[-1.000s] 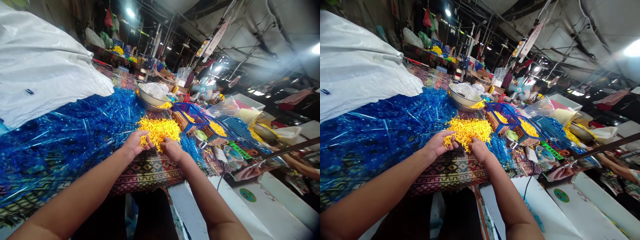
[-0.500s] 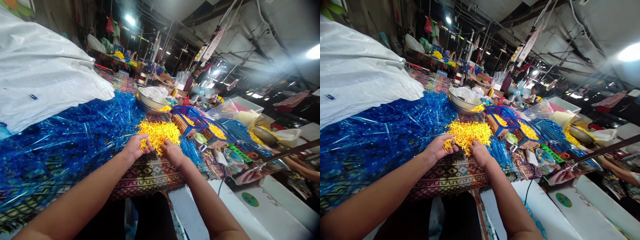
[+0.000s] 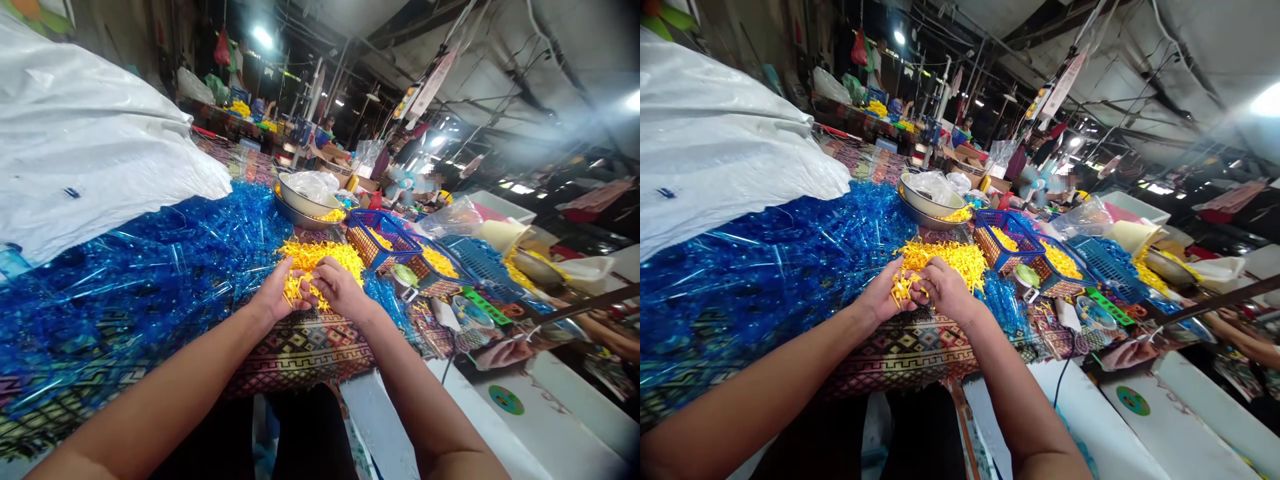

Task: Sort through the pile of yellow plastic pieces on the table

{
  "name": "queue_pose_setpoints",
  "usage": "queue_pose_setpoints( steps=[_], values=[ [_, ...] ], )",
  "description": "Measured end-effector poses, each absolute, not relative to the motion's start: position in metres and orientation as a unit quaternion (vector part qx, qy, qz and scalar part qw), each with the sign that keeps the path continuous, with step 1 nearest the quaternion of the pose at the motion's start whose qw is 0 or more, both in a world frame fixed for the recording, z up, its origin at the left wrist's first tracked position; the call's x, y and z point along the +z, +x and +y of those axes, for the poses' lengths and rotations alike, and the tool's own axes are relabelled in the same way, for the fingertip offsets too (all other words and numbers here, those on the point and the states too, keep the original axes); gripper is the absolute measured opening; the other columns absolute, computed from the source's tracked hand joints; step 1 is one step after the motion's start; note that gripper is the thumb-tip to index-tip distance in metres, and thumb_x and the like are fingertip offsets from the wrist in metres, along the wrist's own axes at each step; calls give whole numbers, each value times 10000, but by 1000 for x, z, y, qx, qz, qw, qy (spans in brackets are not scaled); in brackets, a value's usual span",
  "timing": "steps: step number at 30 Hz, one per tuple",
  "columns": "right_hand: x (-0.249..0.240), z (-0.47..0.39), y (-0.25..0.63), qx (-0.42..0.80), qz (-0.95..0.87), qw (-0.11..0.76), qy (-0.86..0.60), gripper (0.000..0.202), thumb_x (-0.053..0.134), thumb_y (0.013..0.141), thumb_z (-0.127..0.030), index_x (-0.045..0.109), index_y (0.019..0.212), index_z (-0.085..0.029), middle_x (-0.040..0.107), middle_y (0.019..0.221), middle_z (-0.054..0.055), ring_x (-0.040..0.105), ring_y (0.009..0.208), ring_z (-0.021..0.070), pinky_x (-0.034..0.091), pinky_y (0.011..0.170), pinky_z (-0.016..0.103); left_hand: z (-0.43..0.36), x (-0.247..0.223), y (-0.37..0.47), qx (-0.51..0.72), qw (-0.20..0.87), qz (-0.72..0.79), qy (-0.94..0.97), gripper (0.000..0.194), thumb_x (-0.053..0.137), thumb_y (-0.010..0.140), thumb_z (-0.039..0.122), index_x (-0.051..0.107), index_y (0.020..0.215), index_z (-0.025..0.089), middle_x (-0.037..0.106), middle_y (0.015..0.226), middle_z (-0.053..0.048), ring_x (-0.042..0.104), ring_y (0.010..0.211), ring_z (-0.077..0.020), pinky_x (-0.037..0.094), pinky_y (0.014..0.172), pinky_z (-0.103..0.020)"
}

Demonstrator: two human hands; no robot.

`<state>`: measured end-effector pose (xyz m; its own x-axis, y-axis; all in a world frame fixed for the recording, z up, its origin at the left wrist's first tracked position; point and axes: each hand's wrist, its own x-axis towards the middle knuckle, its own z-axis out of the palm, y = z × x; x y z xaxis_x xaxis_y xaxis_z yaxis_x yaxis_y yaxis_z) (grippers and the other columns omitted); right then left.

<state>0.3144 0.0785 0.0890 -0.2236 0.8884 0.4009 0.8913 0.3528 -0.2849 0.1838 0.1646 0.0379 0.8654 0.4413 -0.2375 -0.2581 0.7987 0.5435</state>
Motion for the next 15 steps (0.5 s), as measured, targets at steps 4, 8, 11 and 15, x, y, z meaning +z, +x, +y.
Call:
queue_pose_setpoints(
  steps=[4,8,11,15],
  values=[
    [95,85,301,55,-817,256,-514,163,461,861,-225,578,964,-178,553,966,66,527,891,142,454,781,292,165,37,185,172,941,158,244,367,398,830,473,534,901,139,607,615,-80,602,461,-219,441,342,-290],
    [92,89,304,67,-815,295,-494,163,451,864,-206,606,900,-173,588,946,65,553,881,131,470,769,279,164,39,185,186,935,186,237,252,419,837,360,536,898,145,607,599,-66,582,410,-210,399,307,-260],
    [94,88,306,61,-807,310,-499,174,447,865,-213,617,873,-178,605,930,63,567,857,130,480,746,278,164,40,186,196,930,200,236,222,453,819,328,533,906,141,606,613,-63,578,404,-204,398,313,-260],
    [118,57,287,38,-735,415,-535,144,498,842,-231,610,929,-210,623,854,43,589,805,143,495,735,315,165,41,184,218,920,216,244,122,502,771,186,506,883,137,575,602,-35,600,445,-191,389,330,-212]
  ],
)
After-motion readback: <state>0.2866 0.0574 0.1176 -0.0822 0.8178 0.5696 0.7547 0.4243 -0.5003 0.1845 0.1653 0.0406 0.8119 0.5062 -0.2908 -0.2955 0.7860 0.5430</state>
